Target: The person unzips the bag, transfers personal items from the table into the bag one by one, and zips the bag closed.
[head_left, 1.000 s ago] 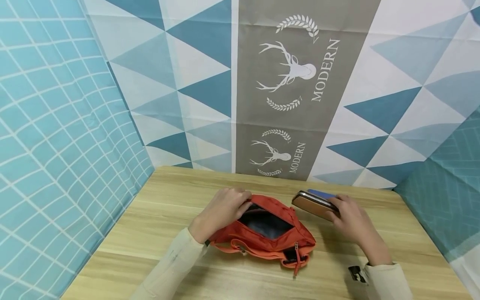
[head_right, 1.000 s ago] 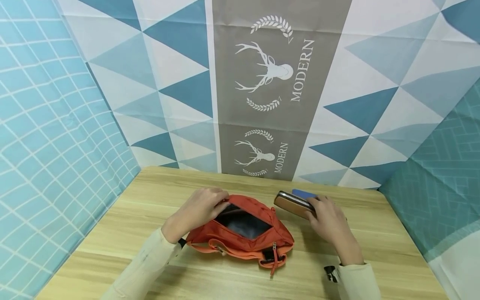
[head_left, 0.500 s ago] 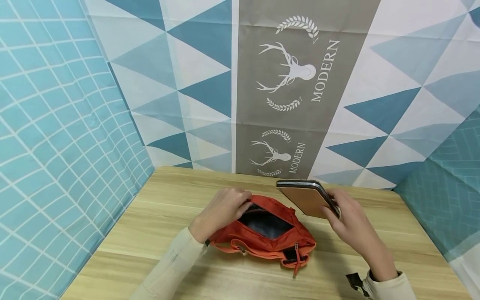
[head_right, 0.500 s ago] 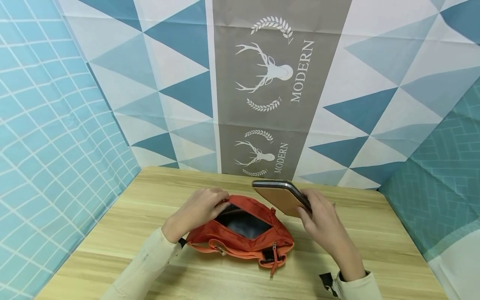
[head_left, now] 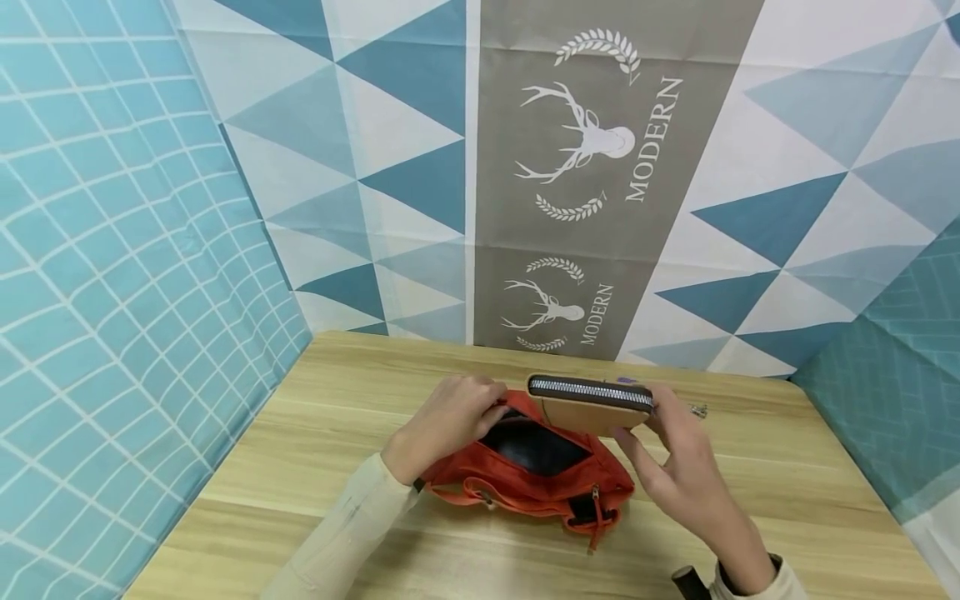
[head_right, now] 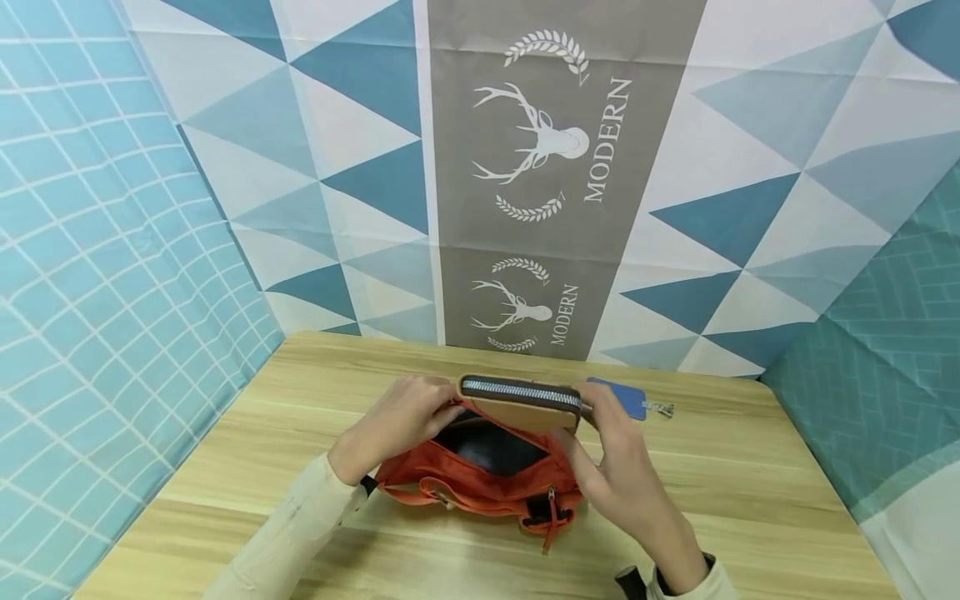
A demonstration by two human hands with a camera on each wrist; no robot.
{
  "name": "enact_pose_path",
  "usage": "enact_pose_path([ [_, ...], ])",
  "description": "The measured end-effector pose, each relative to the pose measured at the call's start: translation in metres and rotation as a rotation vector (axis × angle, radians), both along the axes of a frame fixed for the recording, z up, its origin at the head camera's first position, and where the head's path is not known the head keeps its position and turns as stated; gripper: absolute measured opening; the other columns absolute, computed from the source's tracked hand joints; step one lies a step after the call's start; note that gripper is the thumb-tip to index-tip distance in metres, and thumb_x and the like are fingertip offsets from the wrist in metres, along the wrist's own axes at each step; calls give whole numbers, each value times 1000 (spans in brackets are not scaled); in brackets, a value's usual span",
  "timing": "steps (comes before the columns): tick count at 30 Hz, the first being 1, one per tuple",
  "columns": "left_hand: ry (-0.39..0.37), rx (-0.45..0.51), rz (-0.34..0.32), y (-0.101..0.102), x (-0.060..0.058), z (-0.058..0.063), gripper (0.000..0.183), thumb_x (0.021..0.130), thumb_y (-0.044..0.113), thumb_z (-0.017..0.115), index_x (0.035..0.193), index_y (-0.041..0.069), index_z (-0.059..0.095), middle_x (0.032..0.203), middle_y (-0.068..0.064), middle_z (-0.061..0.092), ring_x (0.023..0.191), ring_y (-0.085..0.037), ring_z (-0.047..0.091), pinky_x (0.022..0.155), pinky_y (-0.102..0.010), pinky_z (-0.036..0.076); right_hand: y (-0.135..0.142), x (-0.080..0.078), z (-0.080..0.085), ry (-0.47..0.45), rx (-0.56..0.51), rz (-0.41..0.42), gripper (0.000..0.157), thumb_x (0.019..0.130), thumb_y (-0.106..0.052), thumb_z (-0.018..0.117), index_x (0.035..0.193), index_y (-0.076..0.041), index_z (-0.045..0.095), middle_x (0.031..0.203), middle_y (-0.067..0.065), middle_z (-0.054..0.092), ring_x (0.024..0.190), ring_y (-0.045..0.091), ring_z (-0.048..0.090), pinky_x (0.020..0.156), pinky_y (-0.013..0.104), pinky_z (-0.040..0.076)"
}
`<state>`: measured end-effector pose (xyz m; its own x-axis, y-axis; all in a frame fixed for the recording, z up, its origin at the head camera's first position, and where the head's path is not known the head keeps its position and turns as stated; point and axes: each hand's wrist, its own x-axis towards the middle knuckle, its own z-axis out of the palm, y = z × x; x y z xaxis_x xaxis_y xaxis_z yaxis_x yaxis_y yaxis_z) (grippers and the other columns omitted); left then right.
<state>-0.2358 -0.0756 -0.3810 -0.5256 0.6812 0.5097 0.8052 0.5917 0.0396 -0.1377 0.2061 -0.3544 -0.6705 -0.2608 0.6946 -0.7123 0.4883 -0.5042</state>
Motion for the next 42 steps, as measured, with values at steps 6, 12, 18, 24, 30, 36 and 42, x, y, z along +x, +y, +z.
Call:
enact_pose_path([
  [6, -37, 17, -14, 2, 1, 1, 10, 91, 12, 71, 84, 15, 66, 71, 7, 59, 57, -7, 48, 53, -23, 40, -18, 0, -10, -23, -137, 192, 65, 77, 27, 65, 135, 2, 49, 124, 13, 56, 116, 15, 61, 90, 24, 52],
  [12, -95, 8, -11, 1, 1, 2, 16, 90, 8, 69, 81, 18, 62, 70, 9, 56, 61, -8, 49, 56, -25, 42, -36, -6, -31, -34, -127, 295, 58, 81, 23, 65, 133, 1, 50, 125, 15, 59, 113, 21, 63, 89, 26, 53],
  [18, -99, 6, -30, -1, -1, 2, 24, 96, 19, 67, 75, 19, 56, 66, 11, 49, 60, -6, 46, 58, -24, 40, -34, -16, -50, 19, 167, 131, 36, 102, -20, 57, 136, -10, 53, 130, 5, 60, 118, 19, 59, 100, 22, 43],
  [24, -129, 7, -87, -2, 0, 4, 18, 95, 18, 69, 79, 17, 63, 71, 10, 59, 62, -4, 50, 59, -24, 43, -33, -22, -56, 197, 445, 17, 45, 107, -35, 32, 125, -7, 63, 122, 7, 62, 109, 22, 61, 88, 38, 53],
  [30, -175, -8, -117, -1, 3, 9, 20, 96, 19, 69, 77, 18, 61, 70, 11, 57, 62, -4, 49, 59, -22, 41, -37, -23, -59, 330, 535, -53, 41, 108, -27, 30, 117, -12, 67, 112, 7, 61, 95, 22, 57, 78, 39, 50],
  [36, -212, -70, -90, -6, 13, 23, 23, 96, 16, 68, 75, 18, 59, 65, 11, 52, 58, -4, 46, 57, -21, 40, -35, -25, -59, 284, 532, -91, 21, 101, -16, 53, 117, -12, 66, 107, 7, 61, 95, 22, 57, 75, 39, 48],
  [42, -290, -87, -77, -10, 18, 28, 22, 95, 7, 65, 76, 16, 59, 64, 9, 47, 57, -4, 42, 54, -20, 39, -30, -30, -61, 248, 525, -126, 45, 75, 1, 80, 117, -10, 67, 108, 8, 62, 97, 25, 58, 80, 42, 48],
])
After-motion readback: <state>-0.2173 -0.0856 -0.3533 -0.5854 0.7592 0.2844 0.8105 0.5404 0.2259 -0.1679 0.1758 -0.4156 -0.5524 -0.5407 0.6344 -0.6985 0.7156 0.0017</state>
